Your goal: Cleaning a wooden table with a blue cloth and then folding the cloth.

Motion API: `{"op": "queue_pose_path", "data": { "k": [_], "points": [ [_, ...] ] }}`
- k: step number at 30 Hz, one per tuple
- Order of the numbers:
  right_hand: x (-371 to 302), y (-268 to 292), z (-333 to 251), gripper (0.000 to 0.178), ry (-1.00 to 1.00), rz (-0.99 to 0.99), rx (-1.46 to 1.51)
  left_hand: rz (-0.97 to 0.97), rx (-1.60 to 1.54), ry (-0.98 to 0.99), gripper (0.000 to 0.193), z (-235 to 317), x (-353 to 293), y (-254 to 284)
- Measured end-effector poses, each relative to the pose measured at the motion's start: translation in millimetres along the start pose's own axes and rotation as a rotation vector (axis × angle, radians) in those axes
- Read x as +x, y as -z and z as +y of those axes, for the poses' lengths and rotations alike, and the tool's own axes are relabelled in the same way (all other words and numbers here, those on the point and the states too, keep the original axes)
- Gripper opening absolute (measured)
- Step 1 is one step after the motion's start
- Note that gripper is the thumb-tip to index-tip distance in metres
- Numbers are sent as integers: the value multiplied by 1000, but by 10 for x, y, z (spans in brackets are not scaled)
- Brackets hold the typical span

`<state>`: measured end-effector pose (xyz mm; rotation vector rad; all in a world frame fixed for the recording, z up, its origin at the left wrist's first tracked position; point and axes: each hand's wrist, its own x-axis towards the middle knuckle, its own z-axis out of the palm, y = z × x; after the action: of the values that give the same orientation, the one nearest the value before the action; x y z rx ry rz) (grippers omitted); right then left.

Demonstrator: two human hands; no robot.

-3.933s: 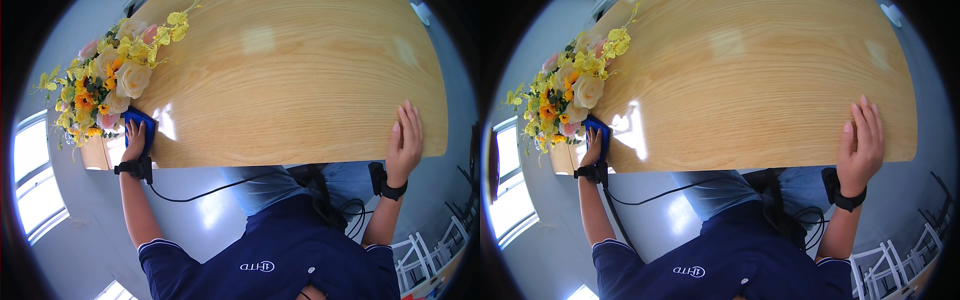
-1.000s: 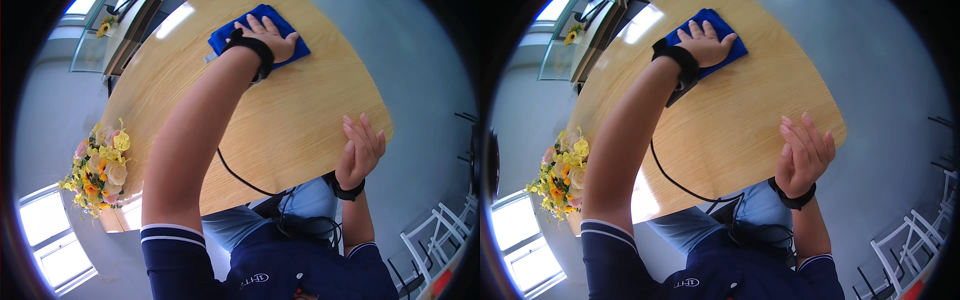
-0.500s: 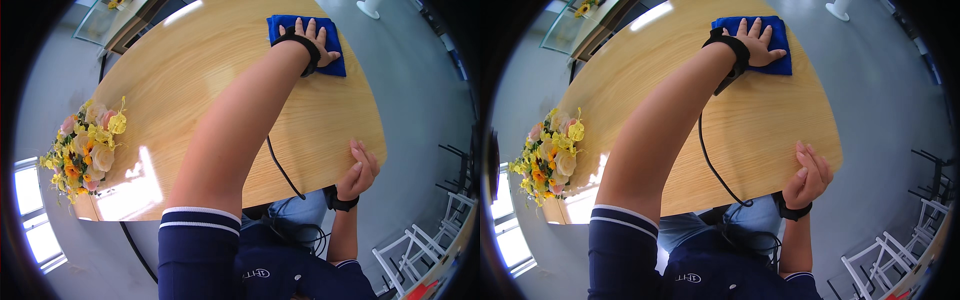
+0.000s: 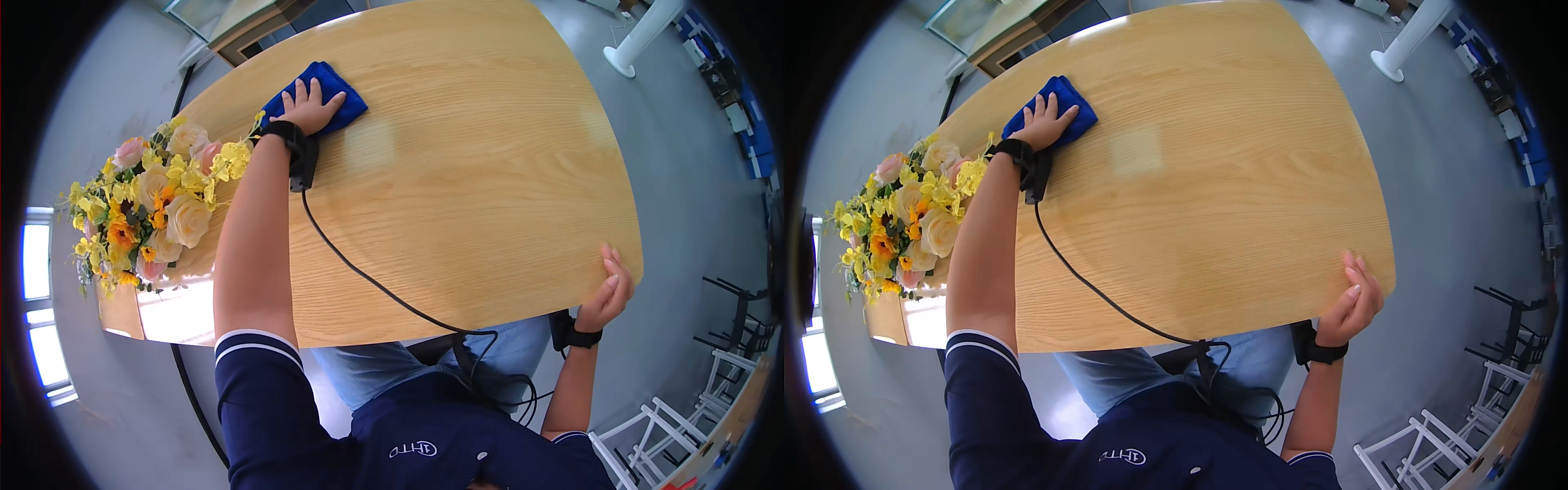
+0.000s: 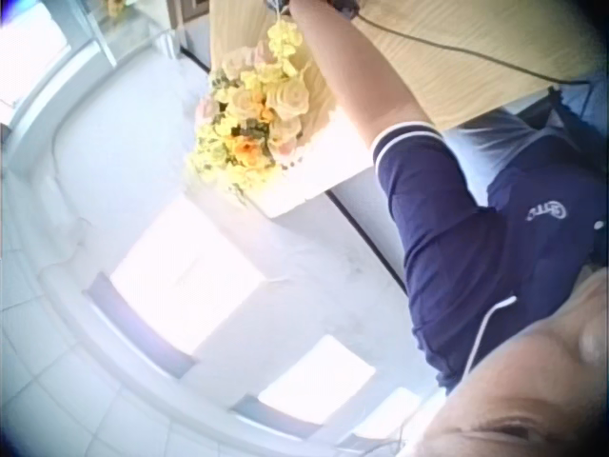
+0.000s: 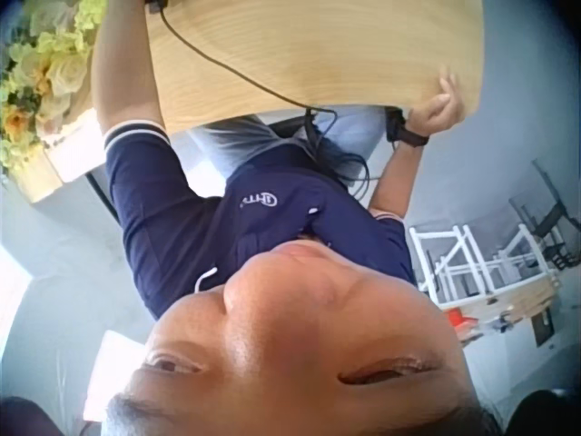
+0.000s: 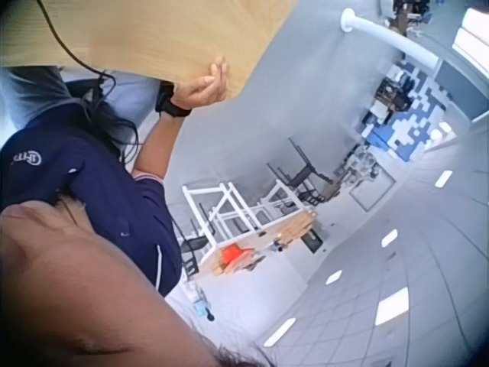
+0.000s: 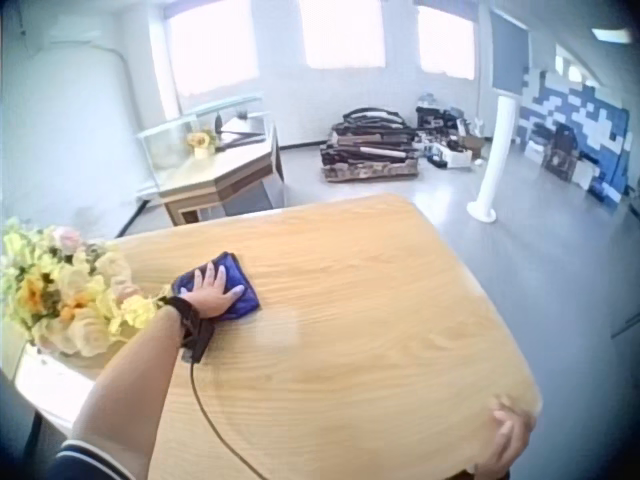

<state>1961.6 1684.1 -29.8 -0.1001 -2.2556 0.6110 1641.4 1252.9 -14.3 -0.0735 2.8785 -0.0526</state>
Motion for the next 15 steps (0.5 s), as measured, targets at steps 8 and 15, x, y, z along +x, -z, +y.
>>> {"op": "queue_pose_path", "data": {
  "k": [8,15],
  "points": [
    [-7,-5,61,22,-24,31,-11,108,-50,-26,88,-400,-48,-134],
    [4,123,-5,12,-88,-81,-11,475,-722,-369,61,49,-815,174]
  ]
}}
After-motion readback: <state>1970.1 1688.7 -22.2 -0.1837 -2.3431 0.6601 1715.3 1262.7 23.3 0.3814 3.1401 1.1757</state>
